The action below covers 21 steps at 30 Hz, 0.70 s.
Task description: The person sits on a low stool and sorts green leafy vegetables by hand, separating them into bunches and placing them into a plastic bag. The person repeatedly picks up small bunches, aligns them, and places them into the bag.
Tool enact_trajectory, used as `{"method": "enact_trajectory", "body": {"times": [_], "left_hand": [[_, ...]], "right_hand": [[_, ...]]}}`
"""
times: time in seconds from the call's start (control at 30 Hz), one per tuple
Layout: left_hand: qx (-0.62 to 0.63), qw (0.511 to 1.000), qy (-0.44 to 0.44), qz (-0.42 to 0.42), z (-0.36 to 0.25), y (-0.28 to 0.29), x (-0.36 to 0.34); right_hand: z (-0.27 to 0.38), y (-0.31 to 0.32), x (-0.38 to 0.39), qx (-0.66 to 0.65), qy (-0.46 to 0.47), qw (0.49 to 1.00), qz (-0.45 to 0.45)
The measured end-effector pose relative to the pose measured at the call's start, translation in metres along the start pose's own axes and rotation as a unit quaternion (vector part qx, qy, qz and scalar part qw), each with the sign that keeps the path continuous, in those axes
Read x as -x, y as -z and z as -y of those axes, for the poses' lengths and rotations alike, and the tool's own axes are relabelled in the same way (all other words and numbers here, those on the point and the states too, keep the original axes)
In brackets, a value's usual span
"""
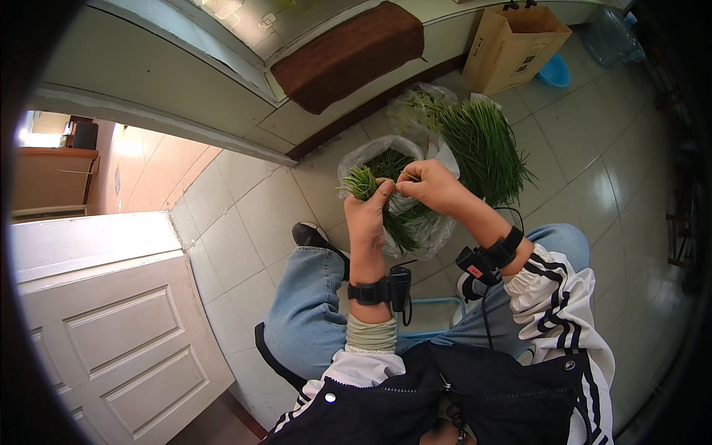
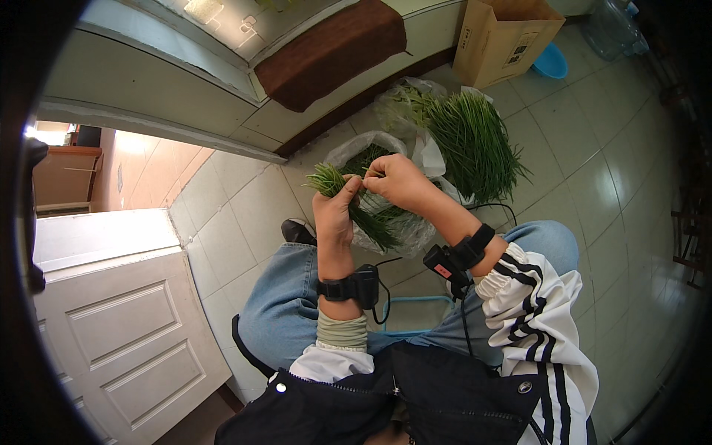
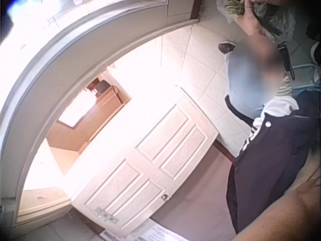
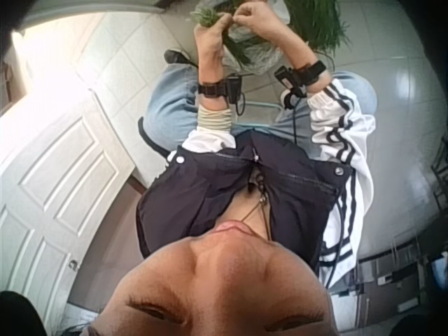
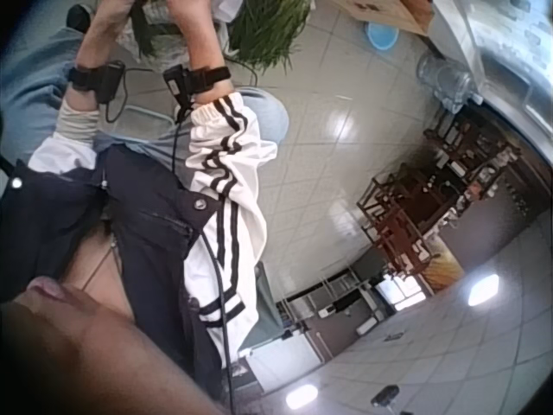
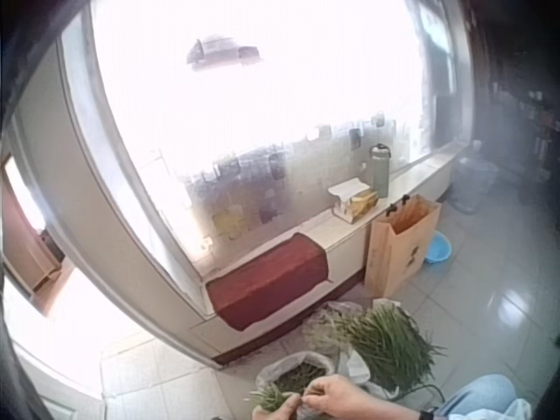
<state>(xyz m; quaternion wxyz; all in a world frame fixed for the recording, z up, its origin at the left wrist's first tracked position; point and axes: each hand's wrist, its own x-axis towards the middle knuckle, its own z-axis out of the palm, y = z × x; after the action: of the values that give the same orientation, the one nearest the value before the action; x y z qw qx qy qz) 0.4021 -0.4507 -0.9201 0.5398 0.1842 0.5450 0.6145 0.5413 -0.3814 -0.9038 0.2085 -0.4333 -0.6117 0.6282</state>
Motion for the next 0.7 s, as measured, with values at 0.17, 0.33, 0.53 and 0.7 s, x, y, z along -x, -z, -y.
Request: {"method": "enact_trajectory", "body": {"times": [0.17,0.33,0.53,0.7], "left_hand": [[-0.016,1.0,-0.002,0.021,0.001,0.003,-0.001],[-0.042,0.998,0.001,0.037,0.0,0.004,-0.002],[-0.053,0.998,-0.015,0.012,-0.004,0.006,-0.006],[-0.004,0.998,-0.013,-0.053,-0.004,0.012,-0.019]], "right_hand": [[0.004,0.002,0.002,-0.059,-0.024,0.998,0.017],[0.01,0.008,0.003,-0.121,-0.121,0.985,0.032],[0.012,0.013,0.0,-0.17,-0.19,0.966,0.037],[0.014,0.015,-0.002,-0.151,-0.205,0.966,0.05]]}}
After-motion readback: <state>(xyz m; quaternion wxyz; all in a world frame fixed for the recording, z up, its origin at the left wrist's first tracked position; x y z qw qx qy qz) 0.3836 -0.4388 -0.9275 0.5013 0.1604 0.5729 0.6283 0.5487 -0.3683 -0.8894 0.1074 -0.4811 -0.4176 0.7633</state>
